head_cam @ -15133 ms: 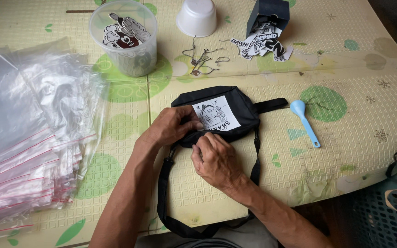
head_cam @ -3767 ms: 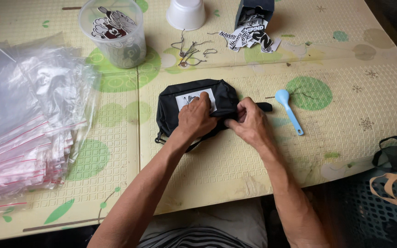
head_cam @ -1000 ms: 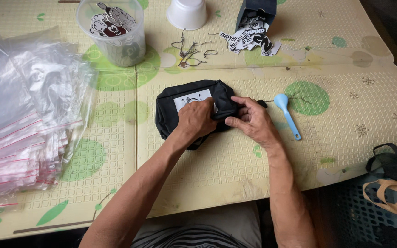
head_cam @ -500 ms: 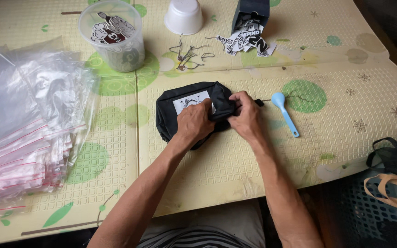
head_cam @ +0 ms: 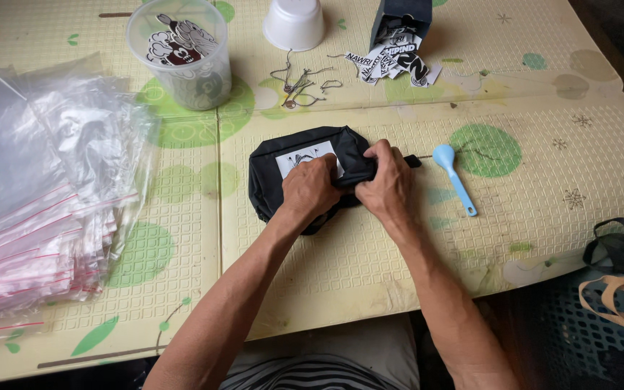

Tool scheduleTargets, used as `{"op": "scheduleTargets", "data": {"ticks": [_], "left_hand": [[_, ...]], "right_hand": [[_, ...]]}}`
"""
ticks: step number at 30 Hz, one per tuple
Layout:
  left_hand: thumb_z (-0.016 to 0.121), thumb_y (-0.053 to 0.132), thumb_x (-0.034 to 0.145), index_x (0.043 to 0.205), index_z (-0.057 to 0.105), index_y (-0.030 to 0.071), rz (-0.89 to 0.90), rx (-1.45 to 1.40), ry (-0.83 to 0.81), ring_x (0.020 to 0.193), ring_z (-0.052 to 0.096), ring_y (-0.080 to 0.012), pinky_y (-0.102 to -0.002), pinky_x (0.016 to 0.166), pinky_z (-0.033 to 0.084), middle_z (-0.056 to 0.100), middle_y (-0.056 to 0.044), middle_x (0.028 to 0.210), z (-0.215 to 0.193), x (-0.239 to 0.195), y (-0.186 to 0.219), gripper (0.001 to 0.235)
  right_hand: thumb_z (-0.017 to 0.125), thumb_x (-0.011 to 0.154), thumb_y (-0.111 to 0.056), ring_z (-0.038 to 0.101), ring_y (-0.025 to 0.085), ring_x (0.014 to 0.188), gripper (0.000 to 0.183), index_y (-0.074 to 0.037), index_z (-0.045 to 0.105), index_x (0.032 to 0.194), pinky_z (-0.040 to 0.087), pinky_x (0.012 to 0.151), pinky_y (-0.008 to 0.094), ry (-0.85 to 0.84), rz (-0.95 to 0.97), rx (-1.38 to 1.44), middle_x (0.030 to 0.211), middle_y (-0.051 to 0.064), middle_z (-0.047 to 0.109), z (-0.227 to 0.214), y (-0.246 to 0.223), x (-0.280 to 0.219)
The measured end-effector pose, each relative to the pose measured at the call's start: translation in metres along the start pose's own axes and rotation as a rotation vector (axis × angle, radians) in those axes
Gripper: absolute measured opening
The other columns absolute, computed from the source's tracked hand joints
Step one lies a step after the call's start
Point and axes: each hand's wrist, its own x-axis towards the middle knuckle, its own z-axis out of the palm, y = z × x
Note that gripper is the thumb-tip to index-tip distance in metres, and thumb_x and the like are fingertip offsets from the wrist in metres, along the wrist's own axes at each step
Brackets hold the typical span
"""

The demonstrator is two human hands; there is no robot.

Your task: The person uses a blue plastic tool to rub a white sticker on a black shoulder bag, then attaches several small metal charms and a rectangular tag to the bag's strap. The person works at a table with plastic bags, a container of charms, and a box of tags nearby.

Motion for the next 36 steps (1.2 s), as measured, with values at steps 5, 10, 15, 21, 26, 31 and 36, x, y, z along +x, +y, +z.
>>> {"op": "scheduleTargets", "data": {"ticks": [5, 10, 15, 21, 26, 31, 36], "left_hand": [[0.076, 0.025, 0.076, 0.092, 0.067, 0.013, -0.014, 0.021, 0.019, 0.088, 0.073, -0.0419, -0.054, 0.073, 0.059, 0.071, -0.015, 0.080, -0.004, -0.002, 0.007, 0.022], [0.080, 0.036, 0.076, 0.091, 0.066, 0.013, 0.011, 0.038, 0.044, 0.086, 0.073, -0.0398, -0.052, 0.072, 0.059, 0.070, -0.015, 0.079, -0.005, -0.002, 0.003, 0.031], [0.082, 0.044, 0.077, 0.097, 0.064, 0.001, 0.063, -0.060, -0.032, 0.099, 0.070, -0.0492, -0.058, 0.084, 0.055, 0.072, -0.028, 0.093, -0.027, -0.021, 0.018, 0.051], [0.062, 0.078, 0.079, 0.098, 0.070, 0.001, 0.016, -0.238, -0.225, 0.111, 0.068, -0.0474, -0.056, 0.099, 0.050, 0.072, -0.028, 0.100, -0.055, -0.026, 0.015, 0.080], [0.030, 0.081, 0.093, 0.093, 0.075, 0.006, 0.068, -0.360, -0.197, 0.110, 0.068, -0.0487, -0.059, 0.099, 0.049, 0.075, -0.024, 0.093, -0.034, -0.009, -0.009, 0.087], [0.015, 0.077, 0.098, 0.094, 0.079, 0.016, 0.093, -0.342, -0.199, 0.112, 0.068, -0.0428, -0.057, 0.103, 0.049, 0.078, -0.015, 0.091, -0.036, -0.007, -0.015, 0.089], [0.019, 0.070, 0.102, 0.099, 0.078, 0.009, 0.152, -0.441, -0.177, 0.111, 0.065, -0.0512, -0.060, 0.103, 0.047, 0.076, -0.024, 0.095, -0.040, -0.021, -0.016, 0.085]], "right_hand": [[0.067, 0.075, -0.014, 0.072, 0.038, 0.091, 0.032, -0.018, 0.052, 0.103, 0.055, 0.078, 0.048, 0.021, 0.047, -0.081, 0.092, 0.014, 0.067, 0.010, 0.004, 0.006], [0.070, 0.080, -0.012, 0.073, 0.036, 0.086, 0.027, -0.017, 0.060, 0.104, 0.055, 0.077, 0.046, 0.012, 0.077, 0.032, 0.086, 0.014, 0.069, 0.012, 0.022, 0.009], [0.078, 0.074, -0.012, 0.073, 0.016, 0.080, 0.049, -0.015, 0.068, 0.123, 0.062, 0.070, 0.032, -0.123, 0.205, 0.356, 0.093, 0.010, 0.074, -0.009, 0.019, -0.003], [0.072, 0.096, -0.004, 0.073, 0.032, 0.101, 0.034, 0.007, 0.061, 0.126, 0.062, 0.086, 0.040, 0.049, 0.074, 0.539, 0.111, 0.024, 0.068, -0.018, 0.022, -0.044], [0.077, 0.095, -0.018, 0.065, 0.017, 0.078, 0.011, -0.009, 0.072, 0.097, 0.054, 0.063, 0.026, 0.256, -0.194, 0.292, 0.097, 0.004, 0.063, 0.003, -0.024, -0.077], [0.081, 0.090, -0.028, 0.067, 0.029, 0.082, 0.019, -0.012, 0.074, 0.098, 0.057, 0.071, 0.038, 0.080, -0.279, 0.216, 0.093, 0.007, 0.058, 0.015, -0.051, -0.081], [0.087, 0.078, -0.024, 0.070, 0.032, 0.092, 0.021, -0.012, 0.073, 0.087, 0.058, 0.081, 0.040, -0.051, -0.097, 0.096, 0.097, 0.006, 0.059, 0.012, -0.045, -0.085]]}}
